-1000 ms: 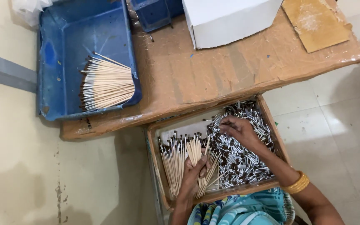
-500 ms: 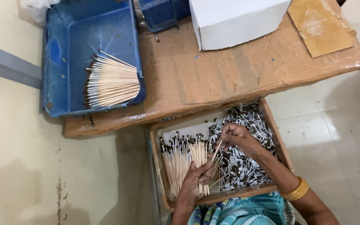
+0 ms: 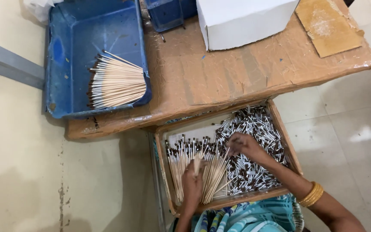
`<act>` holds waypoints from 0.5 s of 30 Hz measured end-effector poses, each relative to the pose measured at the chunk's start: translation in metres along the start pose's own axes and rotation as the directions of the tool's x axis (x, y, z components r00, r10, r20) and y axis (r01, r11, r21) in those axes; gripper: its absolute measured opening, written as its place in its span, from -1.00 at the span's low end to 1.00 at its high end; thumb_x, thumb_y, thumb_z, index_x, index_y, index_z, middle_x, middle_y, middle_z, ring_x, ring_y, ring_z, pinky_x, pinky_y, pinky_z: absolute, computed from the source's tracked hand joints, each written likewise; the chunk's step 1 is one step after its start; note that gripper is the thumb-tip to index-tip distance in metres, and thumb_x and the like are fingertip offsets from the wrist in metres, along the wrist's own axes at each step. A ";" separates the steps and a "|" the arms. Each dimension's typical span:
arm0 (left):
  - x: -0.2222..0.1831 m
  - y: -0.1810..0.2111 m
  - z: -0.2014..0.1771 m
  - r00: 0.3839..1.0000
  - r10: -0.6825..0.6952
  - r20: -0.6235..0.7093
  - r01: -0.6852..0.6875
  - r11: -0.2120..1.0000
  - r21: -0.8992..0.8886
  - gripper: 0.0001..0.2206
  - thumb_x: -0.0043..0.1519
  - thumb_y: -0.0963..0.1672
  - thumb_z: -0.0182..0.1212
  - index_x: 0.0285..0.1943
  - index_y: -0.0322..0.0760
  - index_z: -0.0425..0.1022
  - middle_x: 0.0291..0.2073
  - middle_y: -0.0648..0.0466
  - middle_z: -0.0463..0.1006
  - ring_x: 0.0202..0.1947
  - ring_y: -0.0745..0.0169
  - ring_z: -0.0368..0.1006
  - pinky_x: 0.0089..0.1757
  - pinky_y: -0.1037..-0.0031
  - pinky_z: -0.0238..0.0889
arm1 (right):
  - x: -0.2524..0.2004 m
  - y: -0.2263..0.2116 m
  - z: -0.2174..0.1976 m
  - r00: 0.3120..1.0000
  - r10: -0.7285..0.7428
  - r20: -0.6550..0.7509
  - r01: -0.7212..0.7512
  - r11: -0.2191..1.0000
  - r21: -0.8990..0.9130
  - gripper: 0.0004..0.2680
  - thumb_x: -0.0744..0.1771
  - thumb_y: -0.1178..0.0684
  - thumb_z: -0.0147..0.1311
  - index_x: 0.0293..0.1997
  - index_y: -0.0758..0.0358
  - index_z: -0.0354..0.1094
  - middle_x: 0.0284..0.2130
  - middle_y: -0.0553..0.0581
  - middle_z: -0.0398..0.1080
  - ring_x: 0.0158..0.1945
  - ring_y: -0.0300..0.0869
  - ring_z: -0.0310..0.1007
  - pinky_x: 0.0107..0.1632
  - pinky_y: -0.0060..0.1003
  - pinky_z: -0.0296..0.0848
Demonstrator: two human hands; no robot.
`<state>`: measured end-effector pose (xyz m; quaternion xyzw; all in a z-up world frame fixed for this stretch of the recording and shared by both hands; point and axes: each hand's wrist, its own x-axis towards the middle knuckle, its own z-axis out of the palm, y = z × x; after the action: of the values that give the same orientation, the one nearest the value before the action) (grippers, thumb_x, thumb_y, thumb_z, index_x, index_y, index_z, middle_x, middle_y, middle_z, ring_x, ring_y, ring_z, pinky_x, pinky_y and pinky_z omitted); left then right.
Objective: Sorting and arranging matchsticks into a tray.
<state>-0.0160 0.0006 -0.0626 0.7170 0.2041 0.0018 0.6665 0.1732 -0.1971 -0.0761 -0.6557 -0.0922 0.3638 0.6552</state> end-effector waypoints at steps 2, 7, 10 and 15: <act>-0.001 -0.008 -0.008 0.978 0.128 -0.166 -0.093 0.975 0.202 -0.74 0.34 -0.20 -0.06 0.07 -0.24 0.56 -0.16 0.11 0.75 -0.74 0.38 0.25 -0.67 0.53 0.17 | -0.007 -0.017 0.012 0.974 0.120 0.190 -0.060 0.954 -0.294 -0.88 0.35 0.02 0.06 -0.21 0.22 0.46 -0.41 0.14 0.58 -0.36 -0.21 0.66 -0.32 -0.32 0.68; -0.003 0.007 0.007 0.998 -0.036 0.058 0.041 0.994 -0.100 -0.74 0.46 -0.07 -0.01 0.08 -0.32 0.52 -0.24 -0.06 0.76 -0.56 0.48 0.47 -0.54 0.59 0.32 | 0.018 -0.032 0.011 0.940 -0.283 0.191 0.280 0.319 -0.905 -0.88 0.29 0.22 0.11 -0.12 0.27 0.46 -0.38 0.21 0.55 -0.35 -0.09 0.56 -0.42 -0.28 0.51; -0.005 0.013 0.014 0.987 -0.102 0.125 0.108 0.993 -0.043 -0.71 0.42 -0.07 -0.02 0.18 -0.29 0.48 -0.15 -0.04 0.72 -0.54 0.48 0.47 -0.55 0.59 0.33 | 0.031 -0.027 0.001 0.876 -0.401 0.268 0.232 -0.138 -0.963 -0.81 0.15 0.31 0.12 -0.22 0.35 0.43 -0.36 0.25 0.49 -0.27 -0.01 0.50 -0.45 -0.20 0.53; -0.007 0.004 -0.004 0.991 -0.134 -0.004 0.134 0.988 0.075 -0.67 0.36 -0.06 -0.05 0.21 -0.28 0.45 -0.08 0.08 0.72 -0.61 0.37 0.48 -0.61 0.53 0.29 | 0.042 0.009 -0.010 0.895 -0.346 0.283 0.185 -0.289 -0.939 -0.79 0.18 0.35 0.10 -0.15 0.40 0.41 -0.28 0.30 0.47 -0.26 -0.05 0.45 -0.41 -0.21 0.53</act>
<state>-0.0222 0.0021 -0.0567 0.7263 0.2513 -0.0509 0.6378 0.2058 -0.1810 -0.1009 -0.8929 -0.4478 -0.0357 -0.0304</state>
